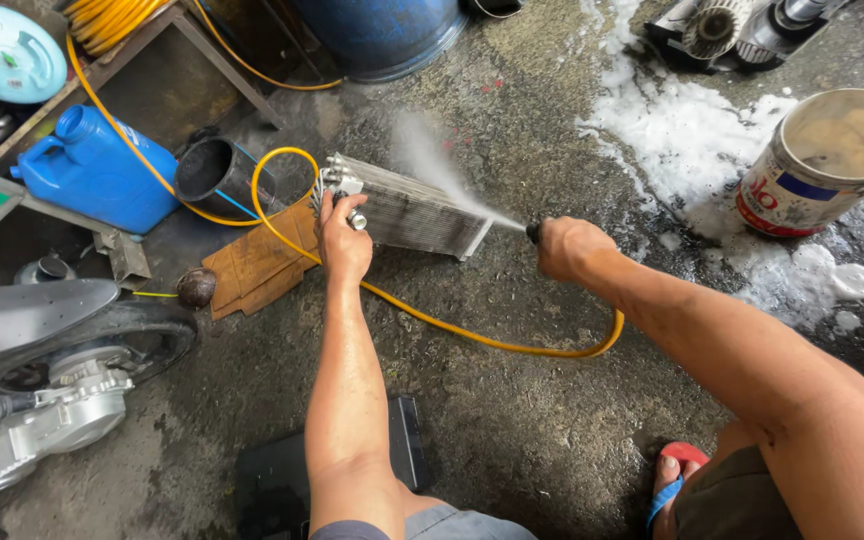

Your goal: The person uses a high-pressure water hose to clean a metal radiator. They hold the radiator with one hand and spray water across its fins and sides, rotating it to reach different areas.

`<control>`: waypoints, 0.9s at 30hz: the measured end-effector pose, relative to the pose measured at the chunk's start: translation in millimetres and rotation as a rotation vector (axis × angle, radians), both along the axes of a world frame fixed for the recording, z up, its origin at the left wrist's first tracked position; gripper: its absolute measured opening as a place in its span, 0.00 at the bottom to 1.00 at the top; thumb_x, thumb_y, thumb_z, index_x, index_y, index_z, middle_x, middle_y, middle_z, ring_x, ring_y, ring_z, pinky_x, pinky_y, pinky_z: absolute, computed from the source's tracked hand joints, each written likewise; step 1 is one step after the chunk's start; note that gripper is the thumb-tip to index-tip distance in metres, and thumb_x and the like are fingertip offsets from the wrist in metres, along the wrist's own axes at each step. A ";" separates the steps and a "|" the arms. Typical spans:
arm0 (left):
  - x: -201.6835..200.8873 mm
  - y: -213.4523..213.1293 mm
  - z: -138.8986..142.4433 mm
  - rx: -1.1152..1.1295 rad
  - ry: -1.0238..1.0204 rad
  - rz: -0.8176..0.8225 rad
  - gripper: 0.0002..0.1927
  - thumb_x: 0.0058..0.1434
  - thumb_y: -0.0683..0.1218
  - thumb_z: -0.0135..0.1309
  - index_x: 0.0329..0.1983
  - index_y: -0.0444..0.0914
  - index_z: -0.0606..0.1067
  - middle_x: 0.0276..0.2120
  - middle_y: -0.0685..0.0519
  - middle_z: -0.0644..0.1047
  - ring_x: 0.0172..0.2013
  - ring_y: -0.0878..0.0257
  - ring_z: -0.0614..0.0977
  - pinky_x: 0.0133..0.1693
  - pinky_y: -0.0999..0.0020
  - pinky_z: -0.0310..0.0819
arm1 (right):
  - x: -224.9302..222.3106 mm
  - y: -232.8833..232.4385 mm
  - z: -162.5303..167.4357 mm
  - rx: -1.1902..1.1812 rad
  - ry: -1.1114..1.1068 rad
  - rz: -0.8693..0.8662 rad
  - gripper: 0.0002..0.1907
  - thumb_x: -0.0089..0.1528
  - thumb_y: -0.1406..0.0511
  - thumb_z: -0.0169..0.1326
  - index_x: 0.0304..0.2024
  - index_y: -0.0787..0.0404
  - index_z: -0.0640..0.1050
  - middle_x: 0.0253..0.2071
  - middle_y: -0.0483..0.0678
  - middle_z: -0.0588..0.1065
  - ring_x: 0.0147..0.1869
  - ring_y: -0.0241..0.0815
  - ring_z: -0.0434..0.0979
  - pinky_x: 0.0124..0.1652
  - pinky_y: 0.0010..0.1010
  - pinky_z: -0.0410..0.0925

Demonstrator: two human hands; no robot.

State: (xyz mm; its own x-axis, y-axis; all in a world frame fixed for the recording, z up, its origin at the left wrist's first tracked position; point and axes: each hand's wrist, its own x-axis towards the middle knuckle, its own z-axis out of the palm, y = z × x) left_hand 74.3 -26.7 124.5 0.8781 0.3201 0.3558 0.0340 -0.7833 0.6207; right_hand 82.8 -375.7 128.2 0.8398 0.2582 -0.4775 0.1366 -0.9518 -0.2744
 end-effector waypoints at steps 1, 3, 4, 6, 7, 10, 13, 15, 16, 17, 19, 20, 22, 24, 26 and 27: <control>0.3 3.9 -1.5 -0.006 -0.012 -0.001 0.29 0.50 0.29 0.49 0.51 0.48 0.80 0.71 0.41 0.63 0.67 0.41 0.66 0.66 0.56 0.60 | 1.3 0.5 -0.2 -0.028 0.009 0.069 0.15 0.66 0.60 0.50 0.46 0.61 0.82 0.43 0.59 0.82 0.46 0.53 0.83 0.45 0.42 0.76; -0.4 10.3 -6.2 -0.018 -0.035 -0.005 0.28 0.50 0.29 0.49 0.49 0.47 0.81 0.71 0.41 0.65 0.67 0.43 0.68 0.66 0.58 0.61 | 2.4 2.5 -0.9 -0.035 0.038 0.070 0.16 0.67 0.59 0.47 0.46 0.60 0.82 0.42 0.59 0.82 0.44 0.52 0.84 0.43 0.42 0.77; 0.5 14.4 -8.2 -0.027 -0.046 -0.011 0.27 0.51 0.29 0.50 0.48 0.47 0.81 0.70 0.41 0.65 0.67 0.43 0.68 0.66 0.58 0.61 | 3.1 3.7 -0.7 -0.014 0.057 -0.001 0.16 0.69 0.60 0.45 0.46 0.60 0.80 0.40 0.58 0.82 0.41 0.51 0.85 0.41 0.43 0.78; -0.2 22.7 -12.9 -0.049 -0.059 -0.028 0.24 0.53 0.29 0.51 0.47 0.46 0.82 0.70 0.40 0.65 0.67 0.44 0.69 0.65 0.60 0.62 | 3.3 4.8 0.0 -0.034 0.067 0.025 0.16 0.71 0.60 0.41 0.47 0.60 0.79 0.38 0.57 0.82 0.39 0.50 0.86 0.39 0.43 0.79; -0.5 26.0 -15.5 -0.069 -0.071 -0.044 0.25 0.53 0.29 0.50 0.47 0.45 0.82 0.70 0.40 0.65 0.67 0.45 0.69 0.65 0.61 0.63 | 5.7 5.3 1.4 -0.074 0.054 0.125 0.16 0.71 0.61 0.40 0.46 0.59 0.79 0.38 0.57 0.81 0.38 0.50 0.85 0.39 0.43 0.79; -3.1 37.4 -19.1 -0.117 -0.103 -0.070 0.25 0.53 0.27 0.49 0.47 0.43 0.81 0.70 0.40 0.65 0.68 0.47 0.70 0.65 0.63 0.64 | 7.6 3.7 4.9 -0.062 0.076 0.082 0.15 0.70 0.61 0.43 0.45 0.61 0.80 0.37 0.57 0.80 0.38 0.50 0.84 0.39 0.42 0.77; -12.6 46.3 -21.7 -0.157 -0.080 -0.072 0.24 0.53 0.26 0.48 0.46 0.42 0.81 0.71 0.41 0.65 0.69 0.48 0.69 0.64 0.65 0.63 | 8.8 0.6 6.8 -0.024 0.062 -0.011 0.17 0.71 0.61 0.42 0.45 0.62 0.80 0.35 0.56 0.80 0.34 0.48 0.82 0.36 0.41 0.75; -19.0 52.2 -21.9 -0.207 -0.048 -0.060 0.27 0.50 0.25 0.46 0.46 0.41 0.81 0.72 0.41 0.63 0.70 0.48 0.67 0.64 0.66 0.62 | 11.7 -0.5 7.9 -0.019 0.075 -0.034 0.17 0.72 0.61 0.41 0.45 0.62 0.80 0.32 0.54 0.78 0.31 0.44 0.77 0.32 0.39 0.72; -22.5 55.1 -22.4 -0.231 -0.047 -0.057 0.27 0.49 0.24 0.46 0.46 0.41 0.81 0.72 0.42 0.63 0.70 0.49 0.67 0.64 0.67 0.62 | 13.0 -0.6 8.2 -0.017 0.111 -0.050 0.17 0.72 0.62 0.40 0.44 0.61 0.80 0.31 0.52 0.77 0.29 0.41 0.73 0.30 0.38 0.70; -24.8 57.5 -23.2 -0.255 -0.045 -0.056 0.28 0.48 0.24 0.45 0.45 0.41 0.81 0.73 0.42 0.63 0.71 0.50 0.67 0.64 0.68 0.61 | 13.7 -0.4 8.0 -0.013 0.148 -0.068 0.16 0.72 0.62 0.40 0.44 0.60 0.80 0.30 0.50 0.75 0.28 0.37 0.69 0.28 0.37 0.68; -29.0 61.0 -24.5 -0.275 -0.048 -0.058 0.29 0.47 0.24 0.44 0.45 0.40 0.81 0.73 0.42 0.63 0.71 0.50 0.66 0.65 0.69 0.60 | 14.3 0.6 7.8 -0.020 0.139 -0.075 0.16 0.73 0.61 0.39 0.46 0.60 0.78 0.28 0.50 0.75 0.26 0.36 0.70 0.27 0.36 0.69; -30.5 62.4 -25.4 -0.273 -0.055 -0.059 0.29 0.47 0.24 0.44 0.45 0.40 0.81 0.72 0.42 0.63 0.71 0.50 0.67 0.65 0.69 0.59 | 13.9 1.2 7.8 -0.023 0.134 -0.079 0.16 0.73 0.61 0.38 0.46 0.60 0.77 0.28 0.49 0.74 0.25 0.36 0.71 0.26 0.35 0.69; -31.5 64.2 -26.2 -0.275 -0.064 -0.062 0.29 0.47 0.24 0.44 0.45 0.40 0.81 0.72 0.42 0.63 0.71 0.50 0.67 0.66 0.69 0.58 | 12.5 2.9 8.4 -0.017 0.130 -0.080 0.16 0.73 0.61 0.40 0.46 0.60 0.78 0.29 0.49 0.76 0.26 0.36 0.71 0.27 0.35 0.70; -31.6 64.9 -26.3 -0.282 -0.065 -0.062 0.29 0.47 0.24 0.44 0.45 0.40 0.81 0.72 0.42 0.63 0.71 0.50 0.67 0.66 0.69 0.57 | 10.7 4.5 10.4 -0.019 0.113 -0.073 0.16 0.73 0.61 0.40 0.45 0.60 0.79 0.31 0.51 0.77 0.28 0.38 0.74 0.29 0.36 0.72; -30.5 64.2 -25.6 -0.273 -0.060 -0.066 0.29 0.47 0.24 0.44 0.45 0.40 0.81 0.72 0.42 0.63 0.71 0.49 0.66 0.67 0.69 0.57 | 8.1 5.4 13.6 -0.034 0.084 -0.060 0.16 0.73 0.61 0.40 0.46 0.61 0.79 0.32 0.53 0.78 0.29 0.41 0.78 0.31 0.38 0.74; -29.8 63.6 -25.2 -0.269 -0.058 -0.067 0.29 0.47 0.24 0.44 0.45 0.40 0.81 0.72 0.41 0.63 0.72 0.49 0.66 0.67 0.68 0.57 | 6.5 5.3 15.6 -0.018 0.083 -0.071 0.15 0.72 0.61 0.41 0.46 0.60 0.78 0.33 0.53 0.79 0.30 0.41 0.79 0.32 0.39 0.75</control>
